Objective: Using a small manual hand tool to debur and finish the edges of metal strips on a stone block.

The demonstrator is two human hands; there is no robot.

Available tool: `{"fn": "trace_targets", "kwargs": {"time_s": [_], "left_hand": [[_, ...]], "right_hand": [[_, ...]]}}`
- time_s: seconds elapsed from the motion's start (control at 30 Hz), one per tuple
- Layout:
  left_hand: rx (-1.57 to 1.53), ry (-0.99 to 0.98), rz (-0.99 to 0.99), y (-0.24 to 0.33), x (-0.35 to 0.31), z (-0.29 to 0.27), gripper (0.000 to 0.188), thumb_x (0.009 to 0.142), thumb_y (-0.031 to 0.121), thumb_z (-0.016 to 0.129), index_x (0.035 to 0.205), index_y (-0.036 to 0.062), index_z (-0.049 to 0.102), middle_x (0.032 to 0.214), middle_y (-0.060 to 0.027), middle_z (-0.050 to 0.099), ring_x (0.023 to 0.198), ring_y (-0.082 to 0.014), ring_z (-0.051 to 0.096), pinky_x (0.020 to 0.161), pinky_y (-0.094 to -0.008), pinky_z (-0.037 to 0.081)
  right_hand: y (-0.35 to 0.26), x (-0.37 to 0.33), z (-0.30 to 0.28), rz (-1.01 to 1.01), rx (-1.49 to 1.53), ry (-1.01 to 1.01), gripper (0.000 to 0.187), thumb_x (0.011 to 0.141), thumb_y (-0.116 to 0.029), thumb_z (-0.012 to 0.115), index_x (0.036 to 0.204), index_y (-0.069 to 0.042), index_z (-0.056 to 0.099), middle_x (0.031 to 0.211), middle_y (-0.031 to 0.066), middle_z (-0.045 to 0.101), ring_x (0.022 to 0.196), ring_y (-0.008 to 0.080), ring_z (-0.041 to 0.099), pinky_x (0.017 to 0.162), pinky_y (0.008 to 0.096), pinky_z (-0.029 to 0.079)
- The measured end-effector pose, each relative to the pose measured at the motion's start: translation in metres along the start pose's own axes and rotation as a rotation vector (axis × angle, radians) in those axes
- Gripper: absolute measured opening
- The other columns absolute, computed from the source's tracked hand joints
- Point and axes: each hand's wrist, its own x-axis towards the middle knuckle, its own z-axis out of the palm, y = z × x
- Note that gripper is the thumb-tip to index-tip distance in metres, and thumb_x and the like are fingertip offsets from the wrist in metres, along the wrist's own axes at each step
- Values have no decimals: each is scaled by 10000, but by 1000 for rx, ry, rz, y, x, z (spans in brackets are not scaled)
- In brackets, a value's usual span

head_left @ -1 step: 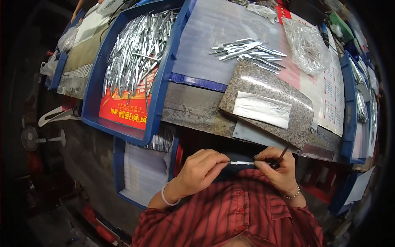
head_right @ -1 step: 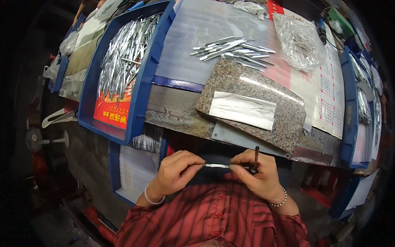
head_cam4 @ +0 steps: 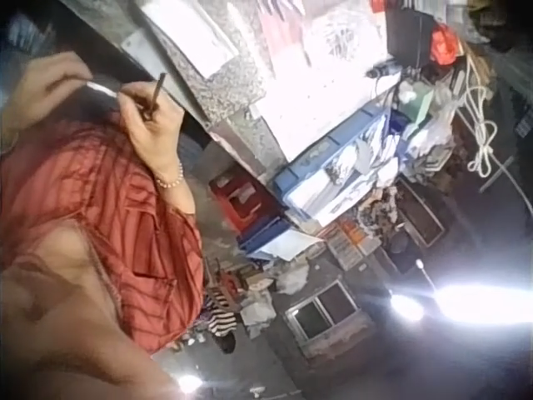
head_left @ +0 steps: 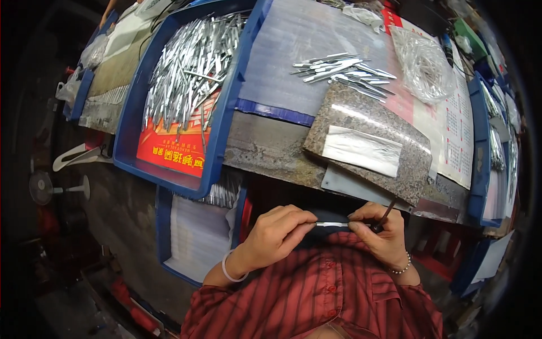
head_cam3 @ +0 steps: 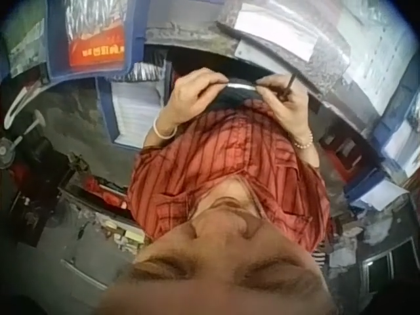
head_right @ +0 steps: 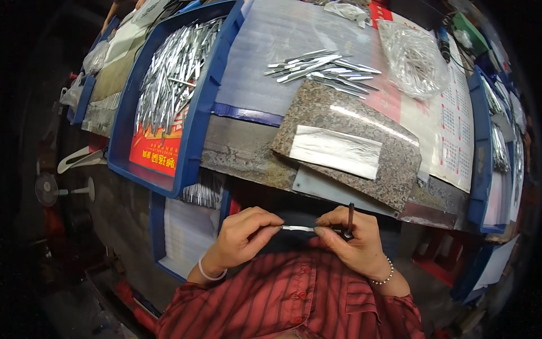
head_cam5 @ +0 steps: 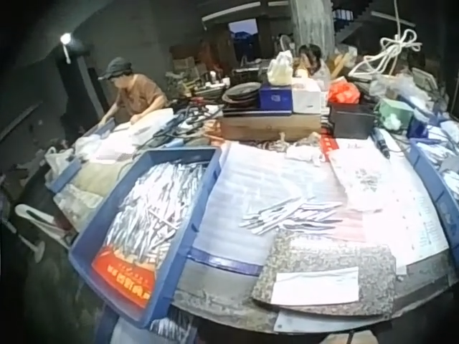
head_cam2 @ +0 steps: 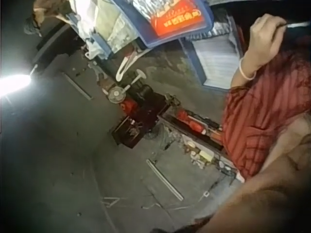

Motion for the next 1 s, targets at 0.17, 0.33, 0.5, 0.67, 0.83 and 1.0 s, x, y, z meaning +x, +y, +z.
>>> {"fn": "trace_targets", "kwargs": {"time_s": [0.17, 0.33, 0.5, 0.67, 0.83, 1.0], "left_hand": [[-194, -127, -177, -9, -23, 2, 145, 875, 33, 654, 1011, -15, 673, 862, -126, 663, 747, -238, 654, 648, -311, 496], [-265, -163, -294, -21, -52, -3, 152, 892, 99, 647, 994, -12, 666, 885, -125, 686, 775, -242, 673, 675, -321, 509], [-63, 127, -475, -32, -94, -18, 127, 891, 95, 654, 980, 8, 677, 863, -122, 692, 765, -225, 676, 685, -314, 518], [433, 549, -557, -76, -127, -47, 117, 875, 87, 632, 947, 8, 679, 879, -179, 687, 814, -343, 669, 720, -399, 520], [846, 622, -457, -135, -126, -59, 69, 852, 104, 616, 840, 42, 644, 791, -158, 592, 741, -387, 577, 659, -477, 457], [1020, 527, -473, -159, -114, -50, 106, 856, 150, 598, 846, 47, 617, 826, -148, 582, 847, -363, 564, 761, -499, 435]], "right_hand": [[2, 1, 19, 17, -52, -151, 92, 819, -35, 723, 892, -14, 672, 752, 62, 641, 603, 129, 604, 546, 243, 452], [5, 1, 38, 2, -113, -275, 115, 822, -44, 722, 914, -1, 666, 731, 88, 634, 578, 147, 583, 536, 249, 438], [6, 7, 56, 97, -47, -283, 146, 850, -63, 699, 959, 19, 648, 761, 106, 650, 583, 152, 583, 546, 254, 440], [3, 11, 53, 236, -31, -301, 143, 861, -70, 688, 960, 24, 646, 767, 122, 657, 583, 163, 589, 548, 258, 447], [-3, 12, 60, 68, -159, -368, 136, 864, -64, 679, 966, 21, 649, 801, 143, 666, 625, 230, 636, 566, 289, 483], [-6, 13, 56, 0, -264, -432, 153, 864, -81, 681, 977, 17, 647, 814, 153, 657, 678, 314, 654, 579, 335, 503]]}}
